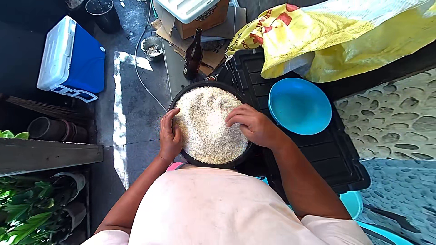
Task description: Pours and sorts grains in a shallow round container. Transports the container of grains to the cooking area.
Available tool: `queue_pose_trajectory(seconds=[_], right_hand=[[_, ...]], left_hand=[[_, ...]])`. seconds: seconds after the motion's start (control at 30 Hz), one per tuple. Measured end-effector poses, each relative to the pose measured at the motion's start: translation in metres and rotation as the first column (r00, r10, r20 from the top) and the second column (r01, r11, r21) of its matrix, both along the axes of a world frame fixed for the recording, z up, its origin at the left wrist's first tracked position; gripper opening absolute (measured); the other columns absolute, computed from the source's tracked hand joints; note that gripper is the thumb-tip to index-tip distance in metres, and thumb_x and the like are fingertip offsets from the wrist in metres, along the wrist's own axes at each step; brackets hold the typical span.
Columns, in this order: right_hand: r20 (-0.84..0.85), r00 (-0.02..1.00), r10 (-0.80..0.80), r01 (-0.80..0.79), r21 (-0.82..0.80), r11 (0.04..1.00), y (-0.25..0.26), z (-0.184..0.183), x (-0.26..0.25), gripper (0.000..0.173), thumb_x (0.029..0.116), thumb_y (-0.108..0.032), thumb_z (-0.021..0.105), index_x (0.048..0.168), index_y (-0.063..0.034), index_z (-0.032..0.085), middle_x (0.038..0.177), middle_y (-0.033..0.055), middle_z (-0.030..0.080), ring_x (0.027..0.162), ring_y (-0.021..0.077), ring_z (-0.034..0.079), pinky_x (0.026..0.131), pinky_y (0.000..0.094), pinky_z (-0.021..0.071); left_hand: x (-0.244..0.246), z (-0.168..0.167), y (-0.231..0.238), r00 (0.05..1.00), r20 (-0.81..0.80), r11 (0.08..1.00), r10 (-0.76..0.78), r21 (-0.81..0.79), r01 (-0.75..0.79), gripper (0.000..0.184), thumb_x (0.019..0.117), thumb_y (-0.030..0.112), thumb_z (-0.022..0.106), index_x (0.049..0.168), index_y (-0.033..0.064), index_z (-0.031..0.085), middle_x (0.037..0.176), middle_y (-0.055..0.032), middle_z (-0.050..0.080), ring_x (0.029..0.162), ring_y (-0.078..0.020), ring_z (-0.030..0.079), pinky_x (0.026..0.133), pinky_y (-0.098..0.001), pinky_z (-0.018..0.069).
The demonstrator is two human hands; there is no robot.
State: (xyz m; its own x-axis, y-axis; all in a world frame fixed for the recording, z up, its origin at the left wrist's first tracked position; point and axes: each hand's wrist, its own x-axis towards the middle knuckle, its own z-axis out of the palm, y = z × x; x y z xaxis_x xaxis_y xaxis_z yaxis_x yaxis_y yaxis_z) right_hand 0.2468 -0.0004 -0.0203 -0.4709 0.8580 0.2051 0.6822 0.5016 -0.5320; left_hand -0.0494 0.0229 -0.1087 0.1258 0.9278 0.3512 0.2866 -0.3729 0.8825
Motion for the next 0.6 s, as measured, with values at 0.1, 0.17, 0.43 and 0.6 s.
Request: queue_pose_trajectory(seconds=[0.1, 0.17, 0.43, 0.6], right_hand=[[-0.002, 0.996, -0.091, 0.091, -0.025, 0.996, -0.017, 0.006, 0.012, 0.030, 0.0879, 0.003, 0.049, 0.101, -0.0067, 0.075, 0.114, 0.0072, 0.071, 0.110, 0.0178, 0.066, 0.097, 0.0325, 0.0549], [0.073, 0.986, -0.150, 0.153, -0.051, 0.987, -0.029, 0.004, 0.017, 0.026, 0.0918, -0.002, 0.050, 0.103, -0.0069, 0.072, 0.108, 0.0066, 0.069, 0.096, 0.0147, 0.068, 0.084, 0.0311, 0.0585], [0.161, 0.987, 0.017, 0.030, -0.285, 0.958, -0.056, -0.009, 0.016, 0.028, 0.0938, -0.006, 0.051, 0.095, -0.0108, 0.078, 0.094, 0.0049, 0.075, 0.096, 0.0224, 0.069, 0.087, 0.0413, 0.0559], [0.174, 0.978, 0.115, -0.067, -0.260, 0.963, -0.045, -0.024, -0.010, 0.028, 0.0946, -0.005, 0.052, 0.102, -0.0103, 0.079, 0.098, 0.0048, 0.074, 0.097, 0.0242, 0.065, 0.085, 0.0397, 0.0536]], left_hand=[[0.000, -0.001, 0.000, 1.000, -0.005, 1.000, -0.008, -0.004, 0.008, 0.049, 0.0952, 0.000, 0.040, 0.142, 0.0044, 0.053, 0.149, -0.0111, 0.053, 0.143, -0.0233, 0.045, 0.120, -0.0427, 0.0351], [0.000, 0.000, 0.000, 1.000, -0.003, 1.000, -0.007, -0.002, 0.007, 0.048, 0.0951, -0.001, 0.040, 0.141, 0.0049, 0.055, 0.147, -0.0101, 0.055, 0.141, -0.0228, 0.046, 0.119, -0.0419, 0.0361], [-0.001, 0.002, 0.000, 0.999, 0.014, 0.999, -0.041, -0.008, 0.041, 0.046, 0.0967, -0.003, 0.037, 0.135, 0.0065, 0.060, 0.141, -0.0048, 0.062, 0.140, -0.0221, 0.048, 0.119, -0.0430, 0.0364], [0.000, 0.002, 0.000, 0.999, 0.013, 0.999, -0.047, -0.016, 0.048, 0.046, 0.0972, -0.003, 0.036, 0.135, 0.0072, 0.060, 0.139, -0.0041, 0.064, 0.141, -0.0218, 0.048, 0.119, -0.0426, 0.0361]])
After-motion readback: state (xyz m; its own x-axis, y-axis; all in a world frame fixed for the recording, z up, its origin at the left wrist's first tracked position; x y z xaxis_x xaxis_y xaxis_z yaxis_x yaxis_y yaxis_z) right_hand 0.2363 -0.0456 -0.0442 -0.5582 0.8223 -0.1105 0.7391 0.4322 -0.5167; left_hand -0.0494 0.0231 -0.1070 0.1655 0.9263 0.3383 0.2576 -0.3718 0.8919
